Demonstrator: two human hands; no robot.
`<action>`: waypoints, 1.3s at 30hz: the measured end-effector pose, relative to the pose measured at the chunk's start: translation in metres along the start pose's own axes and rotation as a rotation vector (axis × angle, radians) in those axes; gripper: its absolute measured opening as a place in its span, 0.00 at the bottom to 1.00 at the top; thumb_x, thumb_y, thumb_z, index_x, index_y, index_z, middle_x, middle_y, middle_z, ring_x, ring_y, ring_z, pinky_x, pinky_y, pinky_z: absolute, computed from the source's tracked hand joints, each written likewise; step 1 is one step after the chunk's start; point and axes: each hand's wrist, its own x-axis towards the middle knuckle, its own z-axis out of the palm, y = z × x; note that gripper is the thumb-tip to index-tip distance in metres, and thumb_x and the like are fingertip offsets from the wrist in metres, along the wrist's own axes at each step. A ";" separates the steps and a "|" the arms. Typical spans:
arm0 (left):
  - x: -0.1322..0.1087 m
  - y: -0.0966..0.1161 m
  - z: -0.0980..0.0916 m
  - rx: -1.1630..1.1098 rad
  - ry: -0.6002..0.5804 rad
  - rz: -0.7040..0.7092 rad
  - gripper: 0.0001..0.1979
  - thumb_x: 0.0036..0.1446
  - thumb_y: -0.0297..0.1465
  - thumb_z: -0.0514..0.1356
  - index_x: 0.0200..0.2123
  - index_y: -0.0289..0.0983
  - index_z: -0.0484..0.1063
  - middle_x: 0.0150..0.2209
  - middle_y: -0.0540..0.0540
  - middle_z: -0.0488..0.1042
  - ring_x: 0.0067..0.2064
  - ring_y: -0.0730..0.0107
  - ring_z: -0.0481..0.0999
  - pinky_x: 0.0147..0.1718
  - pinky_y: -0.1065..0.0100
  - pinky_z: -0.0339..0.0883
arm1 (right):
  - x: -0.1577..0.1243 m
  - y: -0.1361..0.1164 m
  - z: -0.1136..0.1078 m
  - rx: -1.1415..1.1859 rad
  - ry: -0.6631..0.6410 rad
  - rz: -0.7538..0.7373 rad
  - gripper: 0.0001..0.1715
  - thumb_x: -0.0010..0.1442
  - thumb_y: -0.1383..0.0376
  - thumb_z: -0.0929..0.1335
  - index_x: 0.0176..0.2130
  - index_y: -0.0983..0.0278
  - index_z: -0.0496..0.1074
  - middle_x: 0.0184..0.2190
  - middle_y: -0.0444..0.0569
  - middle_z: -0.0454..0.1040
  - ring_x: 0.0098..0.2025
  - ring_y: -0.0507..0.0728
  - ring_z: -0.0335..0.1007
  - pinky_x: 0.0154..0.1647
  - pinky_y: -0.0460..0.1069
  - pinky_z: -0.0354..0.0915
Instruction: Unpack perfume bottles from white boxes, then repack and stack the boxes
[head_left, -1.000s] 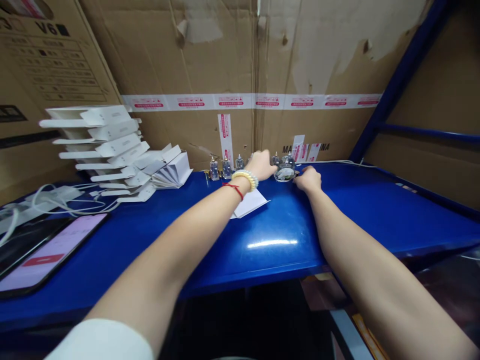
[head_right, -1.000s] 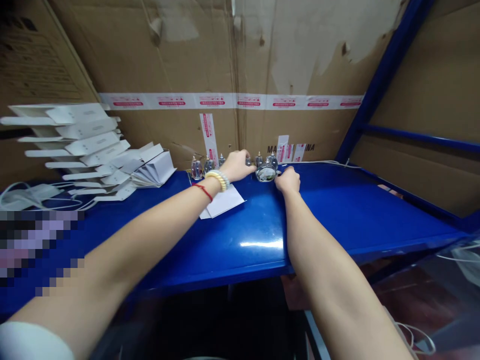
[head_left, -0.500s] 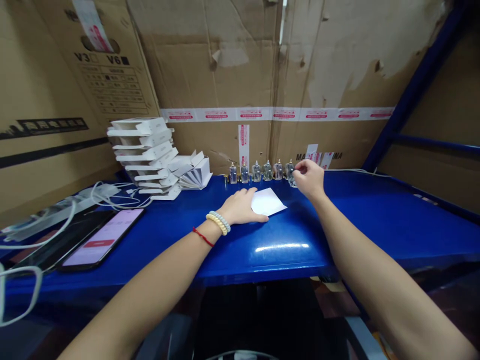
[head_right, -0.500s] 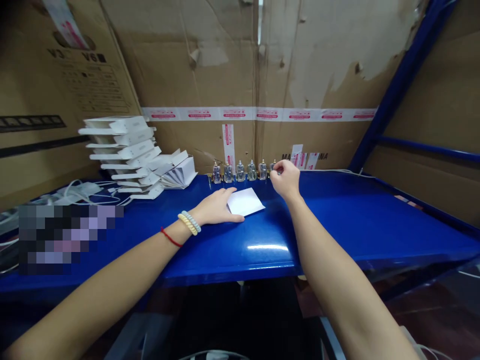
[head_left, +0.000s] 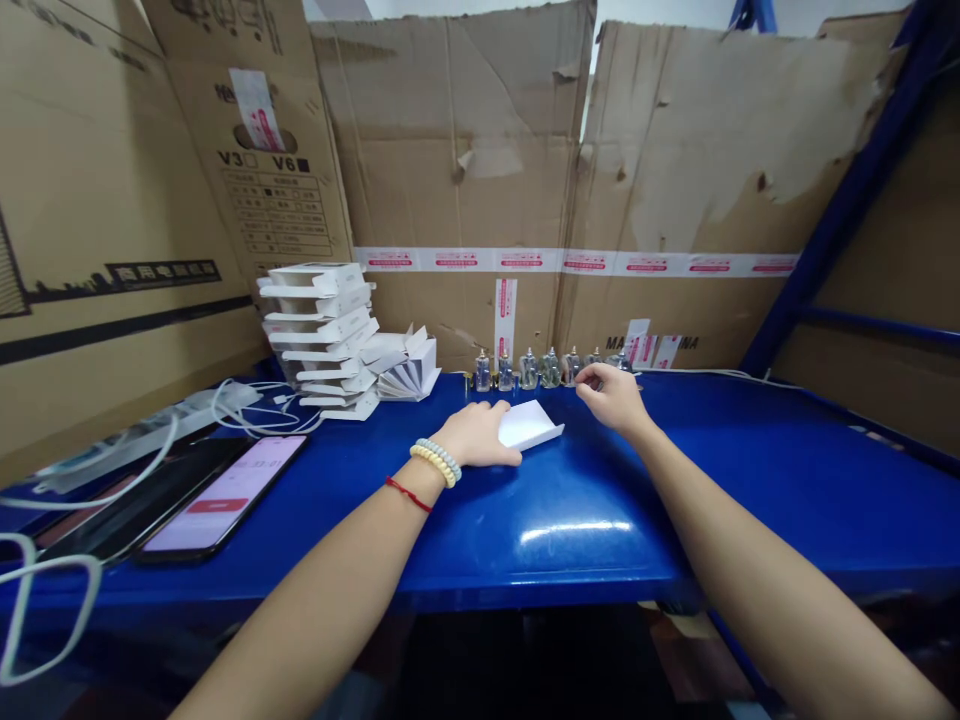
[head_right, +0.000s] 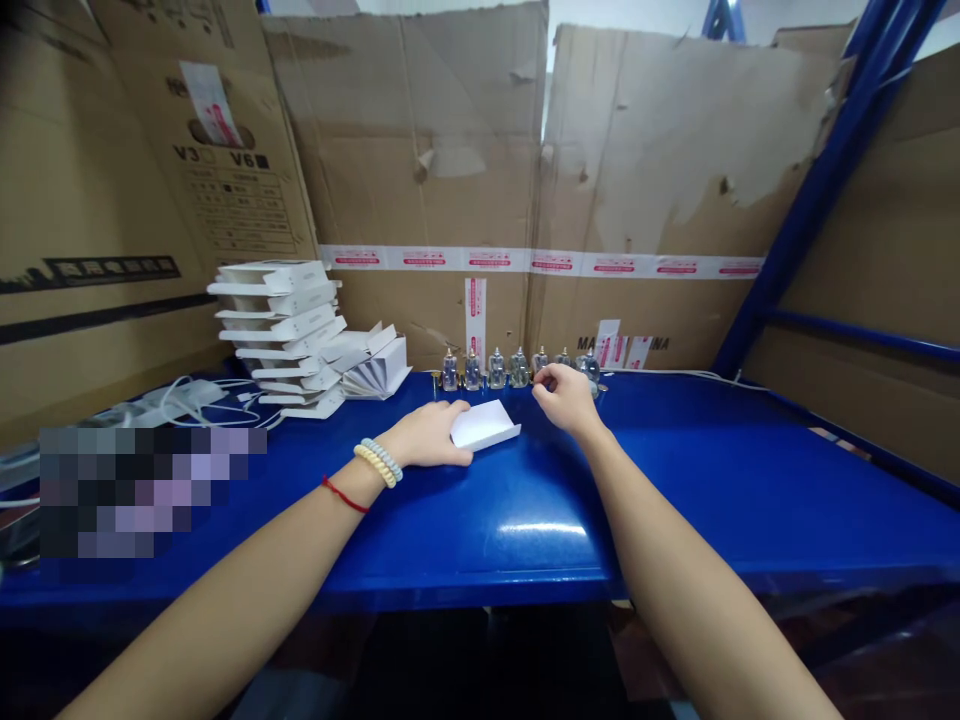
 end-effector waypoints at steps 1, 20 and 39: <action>-0.001 0.001 -0.001 -0.001 -0.021 0.015 0.35 0.43 0.49 0.61 0.52 0.36 0.68 0.46 0.37 0.76 0.46 0.48 0.76 0.41 0.57 0.69 | 0.000 -0.001 0.000 -0.001 -0.010 0.001 0.06 0.43 0.65 0.63 0.23 0.62 0.70 0.22 0.46 0.74 0.26 0.54 0.68 0.31 0.48 0.63; 0.024 -0.087 -0.106 0.213 0.660 -0.601 0.31 0.47 0.52 0.60 0.46 0.34 0.70 0.45 0.24 0.73 0.47 0.35 0.73 0.41 0.46 0.65 | 0.006 0.001 -0.010 0.009 -0.083 0.012 0.05 0.44 0.67 0.65 0.24 0.63 0.72 0.22 0.45 0.75 0.27 0.53 0.67 0.32 0.47 0.63; -0.002 -0.024 -0.001 0.209 0.220 -0.099 0.28 0.66 0.38 0.40 0.32 0.33 0.77 0.37 0.35 0.78 0.45 0.55 0.77 0.46 0.60 0.67 | -0.002 0.000 -0.003 -0.060 -0.448 0.094 0.14 0.56 0.61 0.67 0.22 0.63 0.73 0.21 0.44 0.75 0.26 0.53 0.69 0.31 0.46 0.61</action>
